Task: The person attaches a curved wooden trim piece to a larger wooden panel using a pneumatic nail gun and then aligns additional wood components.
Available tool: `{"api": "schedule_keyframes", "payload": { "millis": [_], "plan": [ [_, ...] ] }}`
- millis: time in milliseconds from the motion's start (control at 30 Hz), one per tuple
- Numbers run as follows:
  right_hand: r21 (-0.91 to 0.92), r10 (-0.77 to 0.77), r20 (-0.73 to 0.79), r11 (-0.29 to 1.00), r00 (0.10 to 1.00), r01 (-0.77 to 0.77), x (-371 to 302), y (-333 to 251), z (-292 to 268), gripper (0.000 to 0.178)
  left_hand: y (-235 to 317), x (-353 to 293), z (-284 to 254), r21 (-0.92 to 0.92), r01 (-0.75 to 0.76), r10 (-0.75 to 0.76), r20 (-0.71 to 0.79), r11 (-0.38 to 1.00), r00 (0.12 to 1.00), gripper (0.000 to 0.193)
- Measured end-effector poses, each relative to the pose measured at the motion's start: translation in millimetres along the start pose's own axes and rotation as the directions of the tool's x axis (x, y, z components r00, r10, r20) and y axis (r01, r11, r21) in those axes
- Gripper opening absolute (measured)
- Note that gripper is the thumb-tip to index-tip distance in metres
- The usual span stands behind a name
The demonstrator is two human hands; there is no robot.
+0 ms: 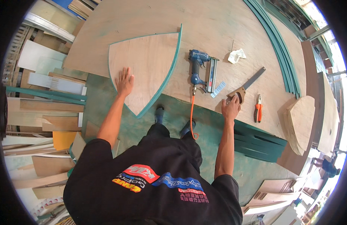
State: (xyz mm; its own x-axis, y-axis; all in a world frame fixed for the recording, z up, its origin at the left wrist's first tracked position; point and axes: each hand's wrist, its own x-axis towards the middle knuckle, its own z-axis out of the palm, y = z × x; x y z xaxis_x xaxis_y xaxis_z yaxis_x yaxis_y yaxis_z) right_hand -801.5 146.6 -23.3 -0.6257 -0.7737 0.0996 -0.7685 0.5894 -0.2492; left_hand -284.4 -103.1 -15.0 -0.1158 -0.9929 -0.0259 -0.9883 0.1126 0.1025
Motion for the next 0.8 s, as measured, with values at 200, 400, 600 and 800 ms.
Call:
{"api": "schedule_keyframes", "payload": {
  "millis": [200,400,600,800],
  "plan": [
    [0.271,0.06,-0.295,0.962,0.953,0.024,16.1,61.2,-34.9,0.041,27.1,-5.2,-4.3,-0.082,0.145,-0.133,0.133,0.986,0.982,0.094],
    [-0.006,0.272,-0.181,0.961,0.945,-0.278,20.5,181.4,-17.4,0.065,24.0,-3.2,-4.7,-0.121,0.145,-0.12,0.193,0.982,0.974,0.104],
    [-0.091,0.323,0.024,0.943,0.946,-0.32,29.3,178.9,-51.4,0.073,21.4,-3.4,-2.6,-0.122,0.143,-0.117,0.193,0.982,0.974,0.105],
    [-0.189,0.38,0.154,0.918,0.912,-0.35,55.9,176.7,-57.5,0.058,22.5,-4.2,-3.2,-0.124,0.131,-0.106,0.19,0.984,0.976,0.102]
  ]
}}
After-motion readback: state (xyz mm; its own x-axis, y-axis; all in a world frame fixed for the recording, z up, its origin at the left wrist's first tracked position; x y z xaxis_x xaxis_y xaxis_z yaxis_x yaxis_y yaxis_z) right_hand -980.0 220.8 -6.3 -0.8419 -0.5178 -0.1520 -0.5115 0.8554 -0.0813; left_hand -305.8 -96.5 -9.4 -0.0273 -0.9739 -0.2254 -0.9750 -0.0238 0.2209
